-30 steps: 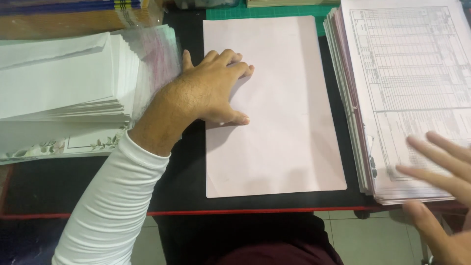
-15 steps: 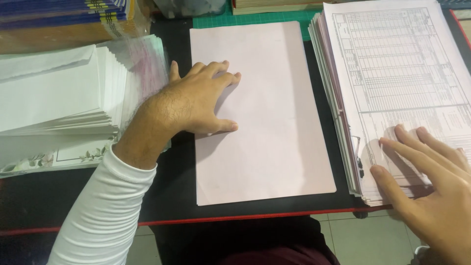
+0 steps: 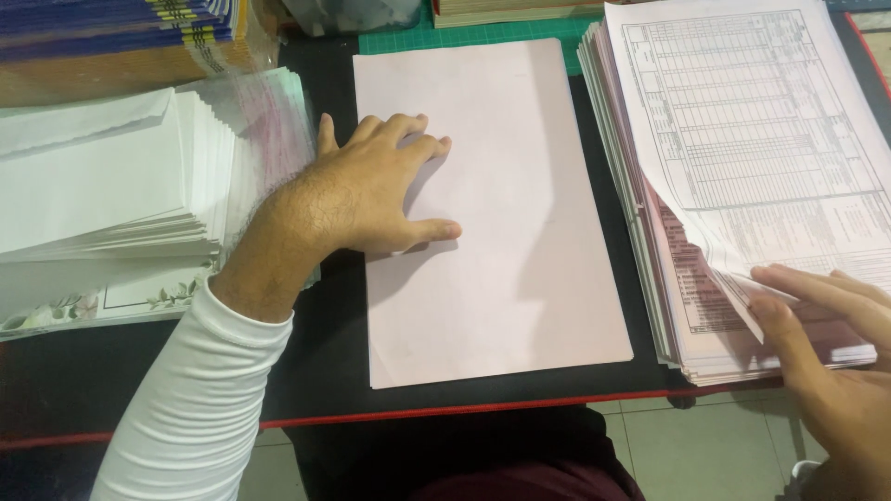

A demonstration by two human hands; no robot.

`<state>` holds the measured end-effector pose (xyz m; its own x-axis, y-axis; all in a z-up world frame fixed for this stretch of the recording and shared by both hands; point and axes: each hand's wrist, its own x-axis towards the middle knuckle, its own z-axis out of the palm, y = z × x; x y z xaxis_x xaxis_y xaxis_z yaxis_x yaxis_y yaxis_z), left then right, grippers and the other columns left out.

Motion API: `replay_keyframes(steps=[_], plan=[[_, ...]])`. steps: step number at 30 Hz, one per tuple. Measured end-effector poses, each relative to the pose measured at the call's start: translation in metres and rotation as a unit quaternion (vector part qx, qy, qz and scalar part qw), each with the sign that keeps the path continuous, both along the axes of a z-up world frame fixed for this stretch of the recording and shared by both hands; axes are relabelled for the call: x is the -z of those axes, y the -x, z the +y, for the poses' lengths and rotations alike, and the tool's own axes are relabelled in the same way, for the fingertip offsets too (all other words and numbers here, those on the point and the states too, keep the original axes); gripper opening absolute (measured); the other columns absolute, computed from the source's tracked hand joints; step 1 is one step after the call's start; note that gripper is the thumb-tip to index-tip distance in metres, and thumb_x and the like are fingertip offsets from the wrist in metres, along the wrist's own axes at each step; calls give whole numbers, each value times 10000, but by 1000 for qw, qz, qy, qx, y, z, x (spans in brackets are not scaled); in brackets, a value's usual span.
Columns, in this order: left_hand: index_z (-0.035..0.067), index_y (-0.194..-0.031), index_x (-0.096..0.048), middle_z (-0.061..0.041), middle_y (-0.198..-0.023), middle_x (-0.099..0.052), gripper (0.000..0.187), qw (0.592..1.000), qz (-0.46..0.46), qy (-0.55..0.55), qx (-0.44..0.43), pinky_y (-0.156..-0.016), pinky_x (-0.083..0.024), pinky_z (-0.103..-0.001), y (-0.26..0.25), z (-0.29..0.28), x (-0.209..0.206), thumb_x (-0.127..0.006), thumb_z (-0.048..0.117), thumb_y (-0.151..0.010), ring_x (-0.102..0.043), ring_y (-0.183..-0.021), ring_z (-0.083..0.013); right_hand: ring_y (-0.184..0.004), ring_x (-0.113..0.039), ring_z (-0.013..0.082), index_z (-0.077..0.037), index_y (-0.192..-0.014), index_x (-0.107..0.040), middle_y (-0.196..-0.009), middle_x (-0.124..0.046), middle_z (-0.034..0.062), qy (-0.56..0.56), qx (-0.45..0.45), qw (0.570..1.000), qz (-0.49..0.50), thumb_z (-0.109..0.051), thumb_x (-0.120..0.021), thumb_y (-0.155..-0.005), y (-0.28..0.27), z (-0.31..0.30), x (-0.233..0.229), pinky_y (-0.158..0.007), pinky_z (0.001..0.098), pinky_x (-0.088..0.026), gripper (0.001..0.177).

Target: Sorting and reviewing printed forms on a desk

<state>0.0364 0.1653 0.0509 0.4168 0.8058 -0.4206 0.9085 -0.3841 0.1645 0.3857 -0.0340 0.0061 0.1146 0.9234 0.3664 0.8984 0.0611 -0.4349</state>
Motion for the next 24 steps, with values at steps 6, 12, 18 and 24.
replay_keyframes(steps=[6,12,18,24], plan=[[166,-1451,-486,-66,-1473,-454,745,996,-63,-52,-24,-1174,-156,-723,-3,4,3,-565,679,-916,-389,-1380,-281,-1083,-705,334,109,-1156,-733,-1204,-732,255,-59,-34,997,30,54,-758,-1072,37,-2,-16,-1318,560,-483,103],[69,-1255,-617,-90,-1284,-674,504,920,-318,-231,-13,-954,-384,-543,3,25,36,-535,506,-1017,-646,-1113,-260,-987,-752,296,69,-1062,-752,-1058,-758,228,-135,-134,982,14,132,-806,-938,101,4,-38,-1173,577,-529,150],[82,-1412,-456,65,-777,-811,895,871,-423,-71,-239,-827,-571,-227,-11,-3,-11,-587,676,-757,-761,-548,-91,-882,-762,163,-108,-916,-772,-905,-787,53,-155,-224,962,13,-31,-795,-879,160,15,-40,-1089,483,-433,88],[111,-1418,-459,-6,-913,-825,530,882,-427,-101,-173,-692,-634,-275,7,5,-5,-674,296,-969,-790,-722,-121,-879,-759,147,-149,-971,-768,-940,-794,-23,-165,-263,951,15,-80,-808,-892,181,21,-27,-1083,499,-410,113]])
